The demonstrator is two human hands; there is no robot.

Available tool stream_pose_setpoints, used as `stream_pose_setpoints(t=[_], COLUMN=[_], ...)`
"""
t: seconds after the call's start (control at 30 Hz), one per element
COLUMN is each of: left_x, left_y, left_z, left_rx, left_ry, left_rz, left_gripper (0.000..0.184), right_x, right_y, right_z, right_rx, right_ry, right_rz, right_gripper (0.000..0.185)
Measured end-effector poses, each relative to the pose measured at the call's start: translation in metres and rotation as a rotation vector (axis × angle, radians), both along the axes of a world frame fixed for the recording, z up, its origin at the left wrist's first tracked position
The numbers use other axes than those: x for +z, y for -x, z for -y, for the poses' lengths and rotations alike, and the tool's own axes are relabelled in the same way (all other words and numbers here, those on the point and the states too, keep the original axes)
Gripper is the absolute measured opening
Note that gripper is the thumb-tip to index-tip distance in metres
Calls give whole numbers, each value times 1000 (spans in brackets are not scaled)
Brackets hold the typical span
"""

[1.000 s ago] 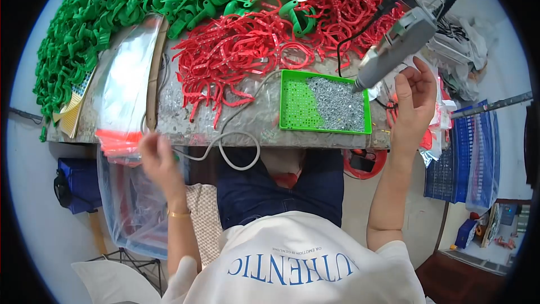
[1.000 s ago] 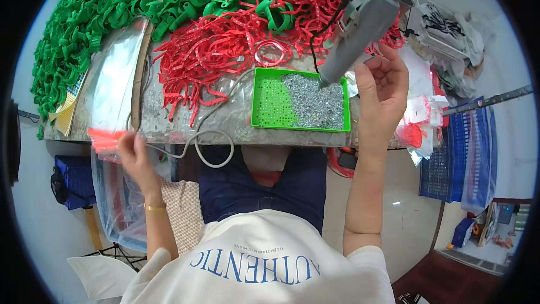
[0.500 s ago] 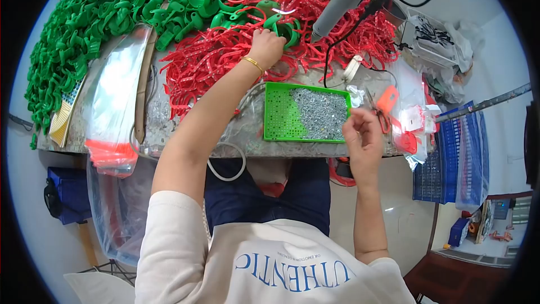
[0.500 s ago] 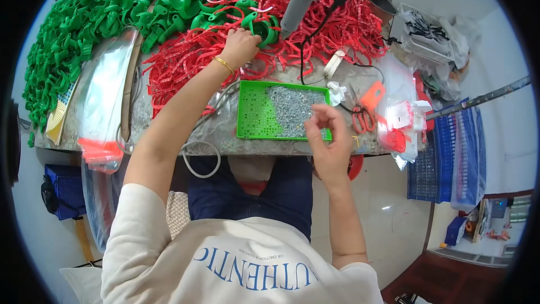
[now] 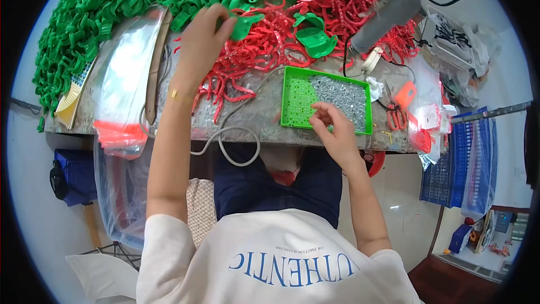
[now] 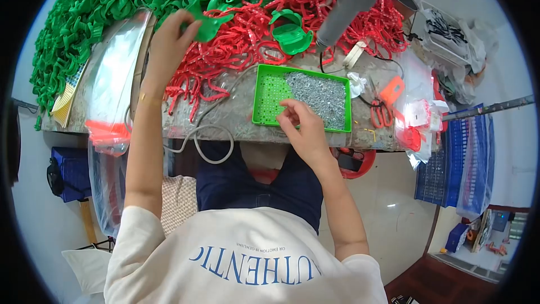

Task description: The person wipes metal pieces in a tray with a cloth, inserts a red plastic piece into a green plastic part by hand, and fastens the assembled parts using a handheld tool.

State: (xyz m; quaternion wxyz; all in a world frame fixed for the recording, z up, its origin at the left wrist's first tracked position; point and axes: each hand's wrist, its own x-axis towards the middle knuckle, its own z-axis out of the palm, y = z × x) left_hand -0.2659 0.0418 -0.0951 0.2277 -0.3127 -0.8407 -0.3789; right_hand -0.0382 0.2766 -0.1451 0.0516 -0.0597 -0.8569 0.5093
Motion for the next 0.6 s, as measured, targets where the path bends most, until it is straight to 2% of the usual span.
stream_pose_setpoints(t=[0.03,0.1,0.13,0.17,0.2,0.27,0.3,0.33,0.37,0.4,0.47,0.5,0.57,0.6], left_x=[0,-2,-7,-15,-22,-35,-38,-41,-44,-48,-61,-66,-78,-87], left_y=[-19,-66,-87,-104,-117,-135,-141,-146,-148,-149,-148,-152,-167,-173], left_z=[12,33,40,45,50,54,52,50,50,54,59,55,39,33], left_rx=[-15,-112,-211,-308,-295,-589,-585,-633,-679,-672,-599,-600,-732,-732], left_ry=[-72,-77,-122,-171,-172,-282,-288,-401,-516,-521,-594,-598,-1404,-1405], left_rz=[127,411,546,683,696,1009,1017,1080,1137,1137,1248,1248,1307,1307], left_gripper=[14,9,9,10,10,17,17,21,25,25,50,50,71,71], right_x=[1,9,15,24,32,40,40,40,35,33,32,30,19,14], right_y=[3,7,10,16,20,29,34,38,40,40,39,38,34,33], right_z=[5,18,23,28,34,43,46,48,49,51,53,55,63,68], right_rx=[4,-69,-64,-4,59,120,230,341,389,397,478,479,196,196], right_ry=[4,113,117,84,53,36,-90,-217,-224,-224,-269,-273,6,6], right_rz=[4,-256,-247,-297,-344,-264,-226,-192,-177,-175,-84,-83,19,20], right_gripper=[30,39,39,43,47,48,45,43,33,33,24,24,24,24])
